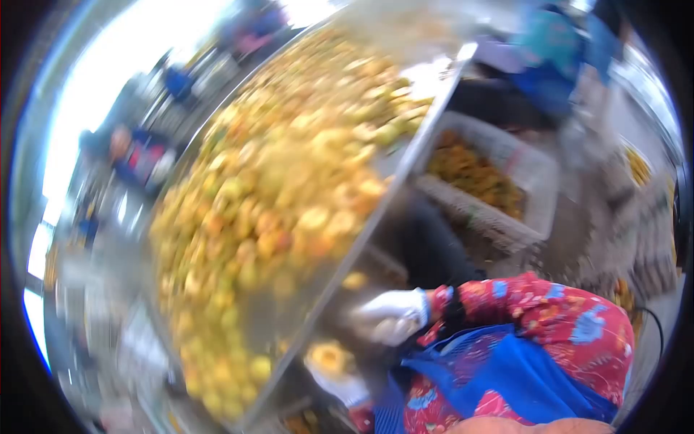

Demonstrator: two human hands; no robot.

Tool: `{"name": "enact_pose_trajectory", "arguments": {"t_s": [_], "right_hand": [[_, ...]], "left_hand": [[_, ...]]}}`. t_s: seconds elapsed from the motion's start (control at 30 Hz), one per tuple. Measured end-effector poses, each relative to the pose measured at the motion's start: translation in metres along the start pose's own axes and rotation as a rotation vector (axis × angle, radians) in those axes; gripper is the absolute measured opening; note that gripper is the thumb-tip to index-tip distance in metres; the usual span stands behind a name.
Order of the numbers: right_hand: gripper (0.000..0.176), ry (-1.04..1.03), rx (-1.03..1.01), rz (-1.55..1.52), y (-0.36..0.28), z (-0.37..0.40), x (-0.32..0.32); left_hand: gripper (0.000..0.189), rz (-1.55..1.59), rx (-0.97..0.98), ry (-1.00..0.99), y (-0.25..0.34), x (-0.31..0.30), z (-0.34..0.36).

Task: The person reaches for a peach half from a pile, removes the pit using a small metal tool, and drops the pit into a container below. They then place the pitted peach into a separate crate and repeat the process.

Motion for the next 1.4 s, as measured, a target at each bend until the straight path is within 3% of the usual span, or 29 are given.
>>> {"name": "enact_pose_trajectory", "arguments": {"t_s": [0.07,0.1,0.13,0.17,0.23,0.3,0.37,0.4,0.5,0.6,0.7,0.77,0.83,0.9,1.0,1.1,1.13,1.17,1.23,1.3,1.4], "right_hand": [[0.046,0.151,-0.03,0.281,-0.012,0.004,-0.022],[0.042,0.404,-0.136,0.583,-0.01,0.011,0.002],[0.04,0.473,-0.179,0.693,-0.007,0.014,0.003],[0.038,0.443,-0.171,0.696,-0.007,0.015,-0.006],[0.038,0.581,-0.178,0.72,-0.002,0.012,-0.004],[0.037,0.64,-0.162,0.786,-0.001,0.009,-0.006],[0.039,0.648,-0.179,0.811,0.0,0.006,-0.006],[0.037,0.652,-0.191,0.799,0.001,0.007,-0.006],[0.04,0.65,-0.225,0.775,-0.004,0.012,-0.012],[0.044,0.666,-0.257,0.79,-0.007,0.019,-0.016],[0.039,0.781,-0.274,0.844,-0.006,0.022,-0.004],[0.039,0.797,-0.28,0.817,-0.007,0.021,-0.005],[0.036,0.741,-0.273,0.766,-0.008,0.021,-0.016],[0.036,0.661,-0.298,0.694,-0.007,0.019,-0.024],[0.032,0.654,-0.283,0.649,-0.004,0.017,-0.022],[0.035,0.661,-0.271,0.652,-0.005,0.015,-0.024],[0.037,0.668,-0.274,0.658,-0.005,0.016,-0.026],[0.037,0.69,-0.268,0.683,-0.005,0.017,-0.028],[0.036,0.754,-0.286,0.726,-0.002,0.019,-0.026],[0.036,0.767,-0.309,0.766,0.0,0.021,-0.016],[0.04,0.709,-0.291,0.764,-0.003,0.027,-0.02]], "left_hand": [[0.036,-0.106,0.133,0.154,0.007,-0.04,0.006],[0.035,-0.205,0.242,0.198,0.009,-0.055,-0.002],[0.038,-0.169,0.149,0.235,0.027,-0.062,0.012],[0.039,-0.288,0.196,0.321,0.027,-0.084,0.017],[0.044,-0.535,0.249,0.467,0.004,-0.148,0.014],[0.053,-0.901,0.195,0.67,-0.015,-0.21,0.014],[0.048,-1.095,0.074,0.784,0.008,-0.222,0.028],[0.048,-1.279,-0.065,0.803,0.049,-0.182,0.046],[0.038,-1.556,-0.1,0.765,0.046,-0.227,0.04],[0.039,-1.527,-0.023,0.687,0.05,-0.251,0.03],[0.045,-1.322,0.204,0.721,0.05,-0.242,0.013],[0.053,-1.084,0.211,0.646,0.057,-0.211,0.007],[0.048,-0.978,0.357,0.552,0.063,-0.168,0.003],[0.036,-0.845,0.386,0.475,0.072,-0.124,0.003],[0.033,-0.819,0.494,0.396,0.071,-0.092,0.004],[0.032,-1.059,0.513,0.435,0.072,-0.081,0.005],[0.031,-1.139,0.425,0.488,0.076,-0.079,0.008],[0.032,-1.13,0.339,0.528,0.068,-0.09,0.005],[0.032,-1.23,0.39,0.567,0.061,-0.113,0.002],[0.026,-1.397,0.303,0.677,0.069,-0.128,0.01],[0.022,-1.59,0.163,0.692,0.066,-0.189,0.016]]}}
Point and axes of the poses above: each hand's wrist, its own z-axis away from the middle knuckle, its own x-axis out of the palm, y = z × x, the point moved 2 cm from there along -z, towards the middle knuckle, and after that the axes turned 6 degrees about -z, right-handed, at the moved point
